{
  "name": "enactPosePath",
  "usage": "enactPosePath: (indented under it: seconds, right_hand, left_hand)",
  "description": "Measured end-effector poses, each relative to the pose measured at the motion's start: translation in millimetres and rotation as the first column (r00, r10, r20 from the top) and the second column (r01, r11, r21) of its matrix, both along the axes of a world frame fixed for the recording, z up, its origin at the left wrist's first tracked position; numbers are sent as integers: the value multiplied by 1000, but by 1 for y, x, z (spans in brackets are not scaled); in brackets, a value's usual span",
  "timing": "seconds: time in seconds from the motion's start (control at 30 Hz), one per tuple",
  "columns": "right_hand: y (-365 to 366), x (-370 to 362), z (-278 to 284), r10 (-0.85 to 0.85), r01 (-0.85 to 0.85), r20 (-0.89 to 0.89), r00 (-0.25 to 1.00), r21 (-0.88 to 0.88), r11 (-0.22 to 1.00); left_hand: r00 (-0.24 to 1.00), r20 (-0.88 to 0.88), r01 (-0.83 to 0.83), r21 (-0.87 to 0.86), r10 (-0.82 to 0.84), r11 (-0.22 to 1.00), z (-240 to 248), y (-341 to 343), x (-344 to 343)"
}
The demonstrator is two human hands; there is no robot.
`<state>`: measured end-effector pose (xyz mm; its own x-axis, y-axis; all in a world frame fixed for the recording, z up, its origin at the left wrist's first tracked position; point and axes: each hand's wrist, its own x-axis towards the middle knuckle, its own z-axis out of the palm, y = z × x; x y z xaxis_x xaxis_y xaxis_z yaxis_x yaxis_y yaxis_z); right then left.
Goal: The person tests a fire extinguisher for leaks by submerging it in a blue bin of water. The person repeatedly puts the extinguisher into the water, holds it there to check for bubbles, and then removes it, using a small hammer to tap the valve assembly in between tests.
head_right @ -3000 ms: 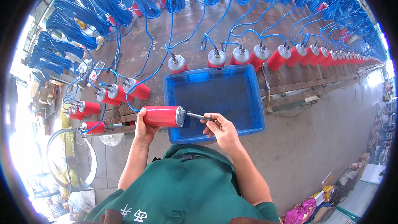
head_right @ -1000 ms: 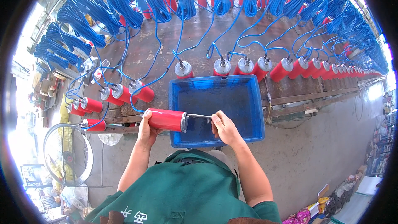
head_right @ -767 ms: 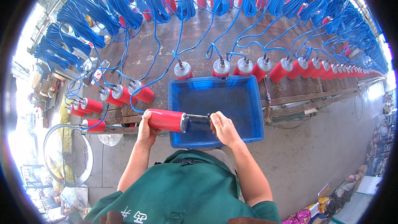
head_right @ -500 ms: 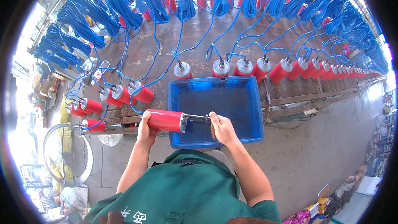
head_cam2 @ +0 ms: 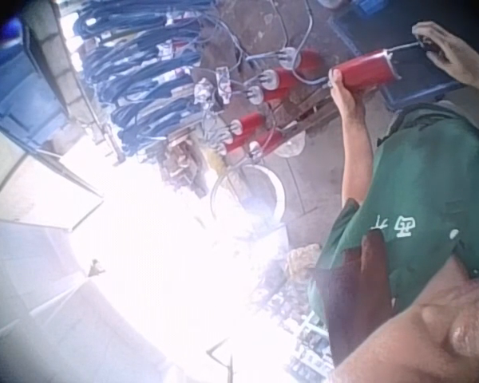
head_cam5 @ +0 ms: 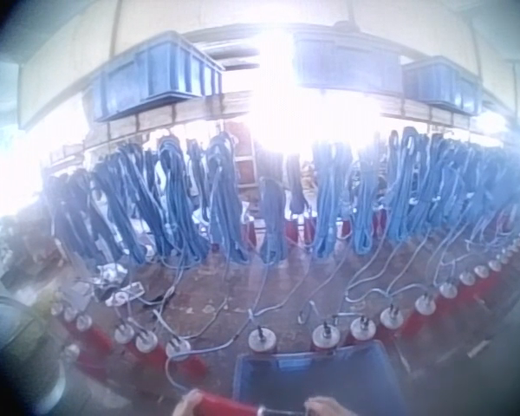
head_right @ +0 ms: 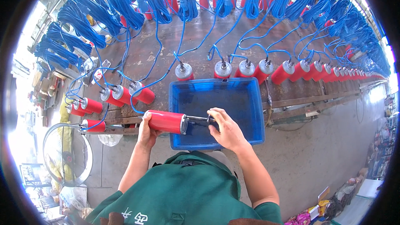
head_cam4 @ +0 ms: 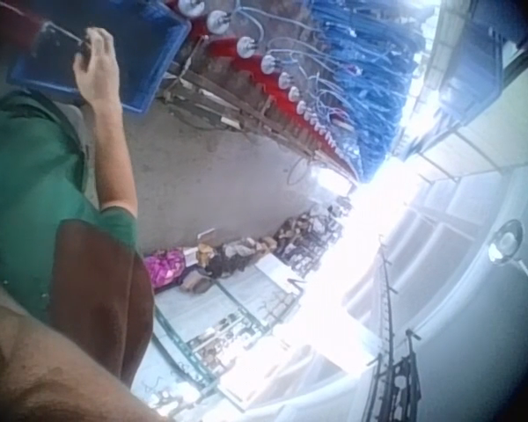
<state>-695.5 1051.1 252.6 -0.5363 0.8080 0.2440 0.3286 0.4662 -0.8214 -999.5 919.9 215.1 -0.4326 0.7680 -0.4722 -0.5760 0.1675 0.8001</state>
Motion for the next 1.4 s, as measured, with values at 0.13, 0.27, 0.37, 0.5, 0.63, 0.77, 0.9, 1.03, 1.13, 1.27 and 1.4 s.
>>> enactPosePath:
  seconds: [0.13,0.27,0.37,0.5,0.63,0.77,0.9,1.03,1.13,1.27,1.4]
  right_hand:
    - [11,-2,-23,119,-119,8,993,-22,993]
    - [12,-10,-22,-237,-115,-205,950,-932,344]
    - [11,-2,-27,-93,-204,-280,956,-855,477]
    - [14,3,-11,165,-158,120,979,-68,985]
    - [32,-3,-34,5,-16,-15,1000,-902,431]
    - [22,-3,-30,1,56,85,996,-666,744]
    - [24,13,-13,200,-222,107,974,271,937]
    - [21,8,-26,159,-174,85,984,209,962]
    - [12,-5,-28,10,-36,-48,999,-592,805]
    - [12,-17,-32,-383,-132,-208,900,-968,215]
    - [16,-8,-28,-194,-146,-236,952,-909,391]
  left_hand:
    - [1000,-6,2,27,-2,1000,2,1,2]
    - [998,-37,55,7,-55,998,3,-1,0]
    - [999,-28,28,10,-27,1000,6,-1,4]
    - [999,-4,-39,31,39,999,4,-1,6]
    - [999,-45,-19,73,22,997,-3,0,6]
    - [997,-66,-22,58,26,998,-1,2,5]
    - [999,-48,18,18,-18,1000,3,1,4]
    - [998,-64,21,31,-19,999,-2,1,4]
    - [997,-82,16,40,-13,999,-3,-1,5]
    - [993,-115,26,38,-22,999,-2,0,6]
    - [993,-118,2,20,0,1000,-2,2,7]
